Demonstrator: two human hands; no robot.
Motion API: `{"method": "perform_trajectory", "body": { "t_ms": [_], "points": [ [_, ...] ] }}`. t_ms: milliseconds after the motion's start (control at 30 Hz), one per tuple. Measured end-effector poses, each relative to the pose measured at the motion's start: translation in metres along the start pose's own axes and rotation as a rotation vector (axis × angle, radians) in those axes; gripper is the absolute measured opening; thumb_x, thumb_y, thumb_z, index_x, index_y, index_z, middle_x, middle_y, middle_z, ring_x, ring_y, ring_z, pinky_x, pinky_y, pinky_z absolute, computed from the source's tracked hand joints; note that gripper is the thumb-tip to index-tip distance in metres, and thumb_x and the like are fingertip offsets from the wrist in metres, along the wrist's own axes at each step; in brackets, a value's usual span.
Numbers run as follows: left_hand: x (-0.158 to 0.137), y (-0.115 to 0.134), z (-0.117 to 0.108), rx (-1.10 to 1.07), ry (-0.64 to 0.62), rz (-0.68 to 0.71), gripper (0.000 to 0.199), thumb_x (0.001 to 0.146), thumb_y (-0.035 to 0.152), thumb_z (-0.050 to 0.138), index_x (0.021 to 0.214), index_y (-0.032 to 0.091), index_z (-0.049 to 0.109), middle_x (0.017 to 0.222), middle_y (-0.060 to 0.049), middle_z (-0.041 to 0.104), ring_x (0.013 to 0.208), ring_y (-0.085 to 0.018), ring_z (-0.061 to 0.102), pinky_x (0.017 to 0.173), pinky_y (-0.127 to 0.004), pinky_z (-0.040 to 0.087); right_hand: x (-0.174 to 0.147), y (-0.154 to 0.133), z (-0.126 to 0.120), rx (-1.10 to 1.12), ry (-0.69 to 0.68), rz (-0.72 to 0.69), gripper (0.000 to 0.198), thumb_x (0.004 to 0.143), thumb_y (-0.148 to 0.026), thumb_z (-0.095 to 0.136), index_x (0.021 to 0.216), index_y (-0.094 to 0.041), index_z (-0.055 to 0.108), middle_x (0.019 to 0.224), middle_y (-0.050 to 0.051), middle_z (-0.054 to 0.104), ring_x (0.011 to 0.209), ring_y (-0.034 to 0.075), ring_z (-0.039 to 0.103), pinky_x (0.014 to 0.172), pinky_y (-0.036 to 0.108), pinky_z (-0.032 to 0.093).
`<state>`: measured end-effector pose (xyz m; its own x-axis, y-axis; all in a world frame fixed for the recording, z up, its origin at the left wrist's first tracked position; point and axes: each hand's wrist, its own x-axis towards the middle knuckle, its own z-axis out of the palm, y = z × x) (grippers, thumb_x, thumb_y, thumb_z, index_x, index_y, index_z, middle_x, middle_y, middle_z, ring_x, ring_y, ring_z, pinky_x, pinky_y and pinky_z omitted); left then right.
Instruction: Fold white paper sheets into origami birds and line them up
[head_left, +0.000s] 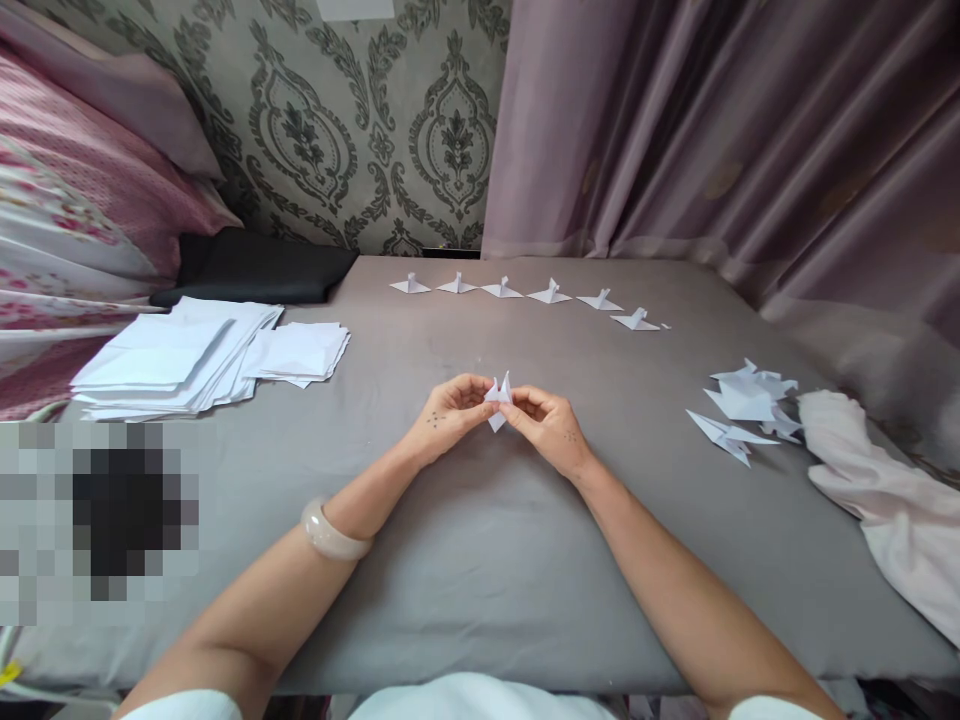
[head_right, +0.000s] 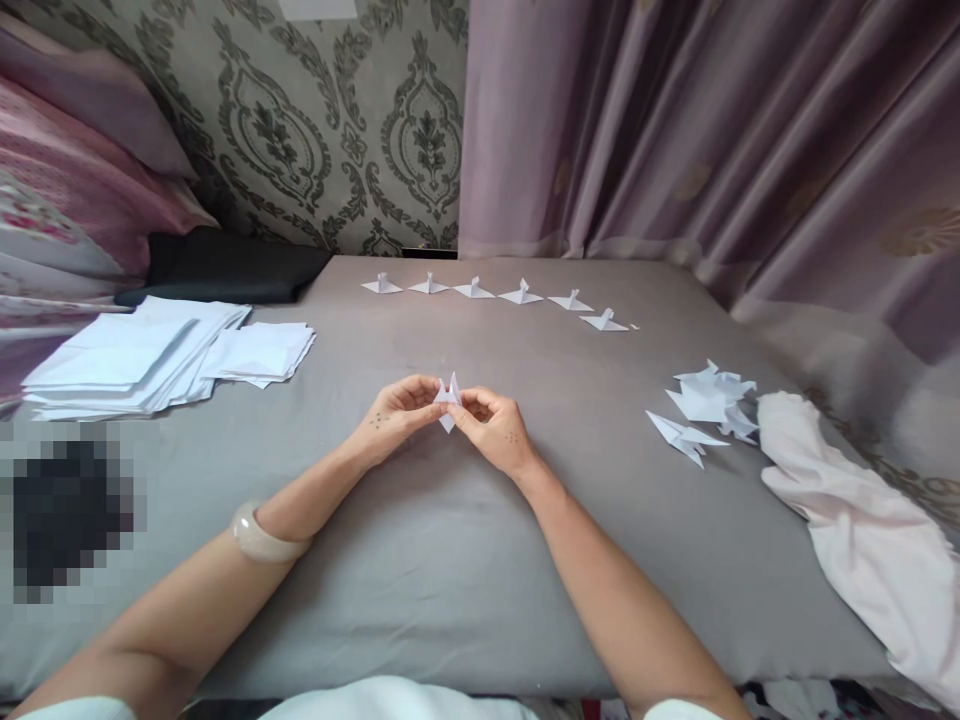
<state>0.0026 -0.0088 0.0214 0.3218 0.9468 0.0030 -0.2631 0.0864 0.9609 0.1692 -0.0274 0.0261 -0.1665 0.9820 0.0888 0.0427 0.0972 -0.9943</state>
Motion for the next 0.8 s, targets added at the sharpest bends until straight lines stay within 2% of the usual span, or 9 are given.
{"method": "perform_trajectory", "body": {
  "t_ms": [133,300,500,667,800],
  "points": [
    [0.0,0.003,-0.002,0.005,0.006,-0.063,0.027,0.065,0.029,0.081,0.082,0.014,0.067,0.08,-0.001,0.068,0.073,-0.012,0.06,0.074,-0.027,0.045,0.001,0.0,-0.001,0.08,-0.009,0.048,0.02,0.073,-0.038,0.072,0.087,-0.024,0.073,0.086,0.002,0.072,0.081,0.017,0.064,0.08,0.033,0.048],
    [0.0,0.005,-0.004,-0.049,-0.012,-0.143,0.026,0.066,0.03,0.081,0.084,0.014,0.07,0.081,-0.003,0.07,0.074,-0.013,0.062,0.077,-0.028,0.046,0.001,-0.002,-0.002,0.13,0.009,0.113,0.021,0.069,-0.039,0.075,0.082,-0.023,0.073,0.082,0.001,0.072,0.08,0.017,0.065,0.08,0.033,0.049],
    [-0.002,0.004,0.001,0.052,0.037,-0.13,0.028,0.067,0.034,0.079,0.084,0.014,0.072,0.082,-0.003,0.07,0.073,-0.014,0.061,0.072,-0.026,0.046,0.003,0.001,0.001,0.166,0.072,0.096,0.026,0.066,-0.038,0.078,0.085,-0.022,0.068,0.084,0.002,0.07,0.079,0.016,0.063,0.079,0.032,0.048],
    [-0.004,0.007,0.005,0.063,0.008,-0.163,0.028,0.067,0.035,0.079,0.084,0.014,0.071,0.079,-0.003,0.069,0.069,-0.013,0.06,0.068,-0.026,0.045,0.003,0.001,0.0,0.175,0.15,0.157,0.026,0.067,-0.043,0.076,0.078,-0.021,0.068,0.078,0.002,0.069,0.073,0.016,0.062,0.076,0.033,0.048],
    [-0.004,0.007,0.006,0.054,-0.011,-0.192,0.029,0.066,0.036,0.079,0.083,0.014,0.07,0.077,-0.003,0.068,0.068,-0.013,0.059,0.067,-0.025,0.044,0.003,0.0,0.001,0.141,0.178,0.11,0.026,0.067,-0.044,0.075,0.077,-0.021,0.068,0.075,0.002,0.069,0.071,0.016,0.061,0.073,0.032,0.048]
  ]
}}
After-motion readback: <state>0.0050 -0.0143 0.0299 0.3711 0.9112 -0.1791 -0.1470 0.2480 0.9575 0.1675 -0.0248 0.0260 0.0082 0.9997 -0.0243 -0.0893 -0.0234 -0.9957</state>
